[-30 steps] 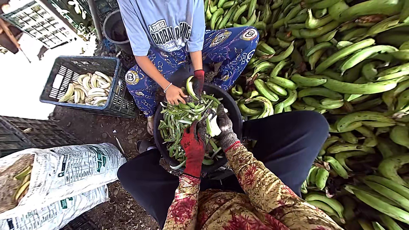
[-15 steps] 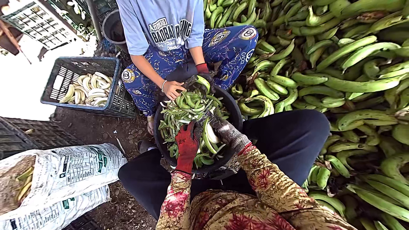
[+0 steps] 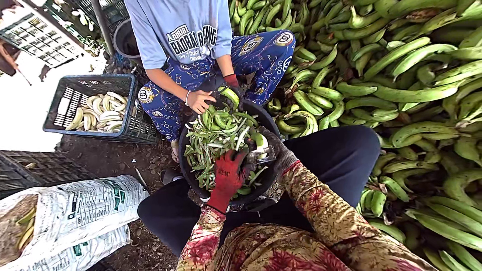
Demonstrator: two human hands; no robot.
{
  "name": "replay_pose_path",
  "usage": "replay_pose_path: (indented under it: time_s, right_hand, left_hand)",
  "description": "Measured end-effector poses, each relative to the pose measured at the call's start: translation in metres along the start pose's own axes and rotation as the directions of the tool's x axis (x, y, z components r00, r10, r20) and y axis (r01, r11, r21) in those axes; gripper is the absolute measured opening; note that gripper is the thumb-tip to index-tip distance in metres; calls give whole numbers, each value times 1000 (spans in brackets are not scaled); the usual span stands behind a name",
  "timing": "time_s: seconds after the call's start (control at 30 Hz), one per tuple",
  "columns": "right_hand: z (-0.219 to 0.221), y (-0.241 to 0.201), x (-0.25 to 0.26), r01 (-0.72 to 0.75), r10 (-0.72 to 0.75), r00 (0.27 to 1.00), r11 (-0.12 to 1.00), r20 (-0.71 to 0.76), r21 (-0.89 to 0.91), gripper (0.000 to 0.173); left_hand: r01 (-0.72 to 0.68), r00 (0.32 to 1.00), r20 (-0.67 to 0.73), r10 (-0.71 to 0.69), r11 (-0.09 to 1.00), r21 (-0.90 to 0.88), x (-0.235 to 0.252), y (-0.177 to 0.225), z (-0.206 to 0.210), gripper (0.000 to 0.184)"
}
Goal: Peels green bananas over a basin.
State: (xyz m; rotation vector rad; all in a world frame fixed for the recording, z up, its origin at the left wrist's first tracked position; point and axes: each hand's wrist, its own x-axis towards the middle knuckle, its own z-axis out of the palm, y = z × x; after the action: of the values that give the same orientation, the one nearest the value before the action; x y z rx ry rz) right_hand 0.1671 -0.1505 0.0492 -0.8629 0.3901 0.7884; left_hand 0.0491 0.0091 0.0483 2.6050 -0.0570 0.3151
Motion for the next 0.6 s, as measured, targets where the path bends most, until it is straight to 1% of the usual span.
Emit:
replay_pose_path:
  time_s: [0.03,0.07,0.13,0.2,0.3,0.33,0.4,0.5,0.57,0.6]
  right_hand:
    - [2,-3,-3,-25,19,998,993,58,115,46]
    - [4,-5,-7,-39,22,996,978,85,203,44]
    - [5,-6,-6,-84,51,992,954,118,289,42]
    - [9,-5,-6,-69,49,995,970,90,234,41]
    - [12,0,-13,-6,3,999,998,36,58,36]
    - [10,2,-13,8,-8,1000,1000,17,12,37]
    - [16,0,-12,-19,18,999,1000,-30,-13,40]
    - [22,1,-23,-19,14,999,994,-49,-109,45]
    - [20,13,-27,31,-38,999,983,-36,-179,45]
    - [17,21,-24,103,-115,992,970,-44,-220,42]
  left_hand:
    - [-51,998,-43,52,998,38,-5,1,1,54]
    - [-82,992,-86,87,995,62,-7,0,2,53]
    - [-88,984,-148,101,992,89,-9,-4,1,51]
    - [-69,980,-178,86,993,97,-7,-6,0,50]
    - [-48,980,-188,62,996,78,-5,-1,1,54]
    - [-39,980,-193,53,996,74,-6,-1,3,55]
    - [-25,977,-210,41,997,77,-7,0,7,58]
    - [15,975,-224,3,997,81,-9,3,11,55]
    - [87,980,-186,-76,995,49,-3,5,10,51]
    - [130,981,-146,-126,991,20,1,5,8,48]
